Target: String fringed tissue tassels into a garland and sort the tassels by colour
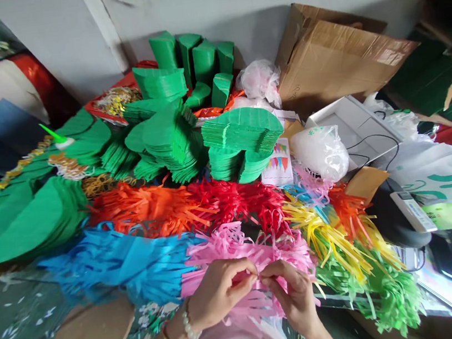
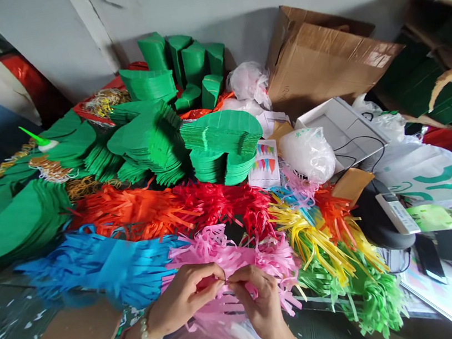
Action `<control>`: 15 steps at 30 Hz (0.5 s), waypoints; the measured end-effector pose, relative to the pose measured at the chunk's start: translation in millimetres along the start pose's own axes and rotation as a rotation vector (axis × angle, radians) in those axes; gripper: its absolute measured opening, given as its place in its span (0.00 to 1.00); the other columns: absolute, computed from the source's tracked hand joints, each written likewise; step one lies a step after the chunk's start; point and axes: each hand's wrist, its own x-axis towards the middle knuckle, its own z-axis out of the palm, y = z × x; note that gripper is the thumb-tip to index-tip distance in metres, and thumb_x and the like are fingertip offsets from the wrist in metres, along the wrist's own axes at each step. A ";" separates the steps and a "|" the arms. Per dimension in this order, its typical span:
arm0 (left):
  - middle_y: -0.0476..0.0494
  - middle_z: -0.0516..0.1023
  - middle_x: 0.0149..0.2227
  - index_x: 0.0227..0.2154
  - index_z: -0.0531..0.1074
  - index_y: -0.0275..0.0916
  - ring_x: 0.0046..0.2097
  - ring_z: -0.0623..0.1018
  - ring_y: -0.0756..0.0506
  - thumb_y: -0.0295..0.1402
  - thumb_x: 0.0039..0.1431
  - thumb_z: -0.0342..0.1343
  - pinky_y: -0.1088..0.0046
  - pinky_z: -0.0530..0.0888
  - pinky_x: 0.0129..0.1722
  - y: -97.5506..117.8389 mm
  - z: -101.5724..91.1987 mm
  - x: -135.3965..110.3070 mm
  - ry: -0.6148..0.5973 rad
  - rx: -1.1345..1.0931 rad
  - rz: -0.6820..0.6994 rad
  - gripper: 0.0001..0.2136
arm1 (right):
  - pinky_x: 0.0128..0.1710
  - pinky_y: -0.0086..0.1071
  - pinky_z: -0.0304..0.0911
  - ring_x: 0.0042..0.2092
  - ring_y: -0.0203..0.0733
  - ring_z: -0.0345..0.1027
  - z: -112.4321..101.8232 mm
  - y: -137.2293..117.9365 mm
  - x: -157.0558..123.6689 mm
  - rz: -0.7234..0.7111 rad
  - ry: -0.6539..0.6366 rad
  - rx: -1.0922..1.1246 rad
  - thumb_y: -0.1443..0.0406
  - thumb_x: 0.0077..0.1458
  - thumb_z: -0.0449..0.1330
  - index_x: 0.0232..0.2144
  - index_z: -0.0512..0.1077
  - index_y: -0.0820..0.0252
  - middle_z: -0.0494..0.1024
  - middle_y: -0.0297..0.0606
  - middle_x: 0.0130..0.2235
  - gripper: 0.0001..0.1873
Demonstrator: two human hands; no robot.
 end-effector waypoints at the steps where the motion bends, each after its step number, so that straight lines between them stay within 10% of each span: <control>1: 0.52 0.76 0.25 0.30 0.74 0.39 0.25 0.72 0.52 0.29 0.60 0.52 0.81 0.64 0.25 1.1 -0.6 0.8 -0.002 0.013 0.000 0.07 | 0.29 0.29 0.66 0.29 0.38 0.71 0.9 0.6 -1.1 0.038 0.000 0.040 0.65 0.59 0.59 0.33 0.74 0.57 0.76 0.35 0.28 0.04; 15: 0.46 0.77 0.35 0.41 0.66 0.42 0.38 0.78 0.46 0.27 0.63 0.47 0.71 0.72 0.38 -10.7 20.8 -5.0 0.137 0.310 0.170 0.07 | 0.34 0.33 0.73 0.34 0.41 0.74 5.9 10.9 -4.3 0.318 0.030 0.405 0.57 0.56 0.63 0.37 0.73 0.59 0.77 0.39 0.32 0.12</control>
